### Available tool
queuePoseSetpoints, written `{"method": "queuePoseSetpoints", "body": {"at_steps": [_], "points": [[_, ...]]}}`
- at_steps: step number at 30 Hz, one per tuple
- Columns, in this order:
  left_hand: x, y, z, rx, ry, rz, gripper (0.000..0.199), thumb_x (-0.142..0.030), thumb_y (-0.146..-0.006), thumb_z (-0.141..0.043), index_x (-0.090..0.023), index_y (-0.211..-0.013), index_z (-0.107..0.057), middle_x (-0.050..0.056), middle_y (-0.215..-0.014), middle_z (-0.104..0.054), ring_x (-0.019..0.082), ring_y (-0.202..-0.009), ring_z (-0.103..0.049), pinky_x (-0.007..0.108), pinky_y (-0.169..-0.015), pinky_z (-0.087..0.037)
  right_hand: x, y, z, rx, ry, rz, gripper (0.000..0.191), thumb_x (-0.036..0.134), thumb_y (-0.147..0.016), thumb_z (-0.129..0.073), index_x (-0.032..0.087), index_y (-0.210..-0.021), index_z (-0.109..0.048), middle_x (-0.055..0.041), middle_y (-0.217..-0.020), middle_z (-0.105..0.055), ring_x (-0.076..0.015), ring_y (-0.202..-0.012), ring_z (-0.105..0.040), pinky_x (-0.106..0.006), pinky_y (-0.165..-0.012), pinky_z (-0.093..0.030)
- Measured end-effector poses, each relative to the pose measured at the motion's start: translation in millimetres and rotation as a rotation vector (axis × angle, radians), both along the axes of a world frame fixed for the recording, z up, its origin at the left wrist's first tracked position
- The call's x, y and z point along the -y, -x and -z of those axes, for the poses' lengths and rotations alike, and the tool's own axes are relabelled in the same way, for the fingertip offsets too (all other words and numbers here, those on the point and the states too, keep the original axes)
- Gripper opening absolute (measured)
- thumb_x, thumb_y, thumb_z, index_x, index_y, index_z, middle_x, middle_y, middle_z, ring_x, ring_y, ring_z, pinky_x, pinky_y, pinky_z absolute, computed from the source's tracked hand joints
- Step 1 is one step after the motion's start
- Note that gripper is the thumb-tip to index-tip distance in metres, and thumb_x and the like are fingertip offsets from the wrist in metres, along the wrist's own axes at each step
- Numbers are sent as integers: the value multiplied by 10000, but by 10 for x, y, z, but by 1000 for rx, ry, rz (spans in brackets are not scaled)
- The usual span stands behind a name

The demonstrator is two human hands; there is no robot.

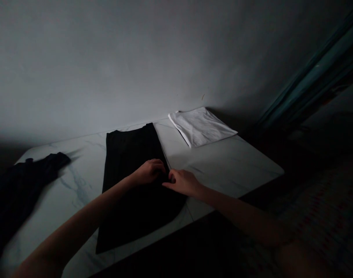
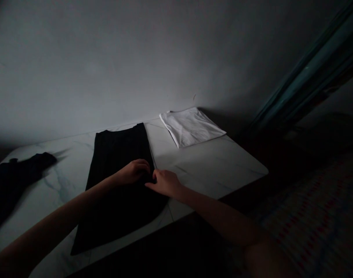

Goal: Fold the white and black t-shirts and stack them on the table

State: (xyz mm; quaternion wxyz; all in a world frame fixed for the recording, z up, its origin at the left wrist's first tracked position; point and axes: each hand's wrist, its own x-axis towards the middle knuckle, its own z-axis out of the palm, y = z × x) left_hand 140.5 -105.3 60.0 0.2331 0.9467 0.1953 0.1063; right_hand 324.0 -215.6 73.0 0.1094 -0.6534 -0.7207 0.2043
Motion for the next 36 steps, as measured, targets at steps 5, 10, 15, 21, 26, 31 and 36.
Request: {"method": "queuePoseSetpoints", "body": {"at_steps": [5, 10, 15, 21, 26, 31, 36], "points": [[628, 27, 88, -10, -179, -337, 235, -156, -790, -613, -183, -1022, -637, 114, -1128, -608, 250, -1027, -588, 414, -921, -513, 325, -13, 64, 6, -4, 24, 283, 415, -798, -755, 218, -984, -672, -65, -936, -750, -242, -878, -702, -290, -679, -458], [1126, 85, 204, -78, -259, -368, 170, -233, -921, -514, -208, -1020, -651, 100, -1064, -665, 252, -998, -619, 439, -906, -521, 530, -4, 156, -113, -121, 155, 181, 258, -854, -659, 210, -1028, -655, -56, -982, -743, -220, -918, -697, -288, -755, -480], [1359, 107, 338, -79, -265, -47, 342, -219, -958, -458, -187, -1276, -580, 112, -1381, -585, 262, -1346, -482, 479, -1150, -368, 723, 75, 224, -221, -324, 114, 131, 203, -884, -602, 193, -1010, -637, -67, -983, -716, -195, -934, -676, -287, -831, -491], [1542, 123, 403, -133, -220, 58, 372, -394, -1004, -427, -203, -1275, -595, 116, -1346, -624, 273, -1353, -491, 527, -1202, -271, 879, 191, 253, -135, -253, -112, 136, 185, -871, -649, 202, -1004, -674, -51, -1003, -692, -170, -916, -653, -267, -797, -481], [1754, 312, 184, -166, -174, 103, 515, -438, -896, -609, -219, -1358, -555, 121, -1363, -619, 294, -1335, -514, 434, -1137, -376, 913, 132, 186, -162, -200, -176, 241, 397, -956, -600, 191, -958, -726, -48, -948, -697, -154, -853, -652, -251, -744, -455], [1272, 448, -305, -178, 79, 94, 227, -361, -951, -530, -353, -1074, -721, -27, -970, -766, 168, -835, -727, 255, -791, -514, 620, 28, 12, 10, -57, -262, 405, 445, -994, -520, 179, -794, -751, -48, -779, -695, -156, -699, -646, -255, -644, -431], [114, 30, -337, -89, -97, -250, 304, -290, -944, -499, -239, -1176, -688, 58, -1231, -705, 242, -1177, -636, 351, -1050, -436, 58, 159, 106, 113, -293, -258, 367, 332, -996, -521, 135, -1282, -642, -155, -1326, -620, -247, -1221, -580, -366, -1025, -436]]}}
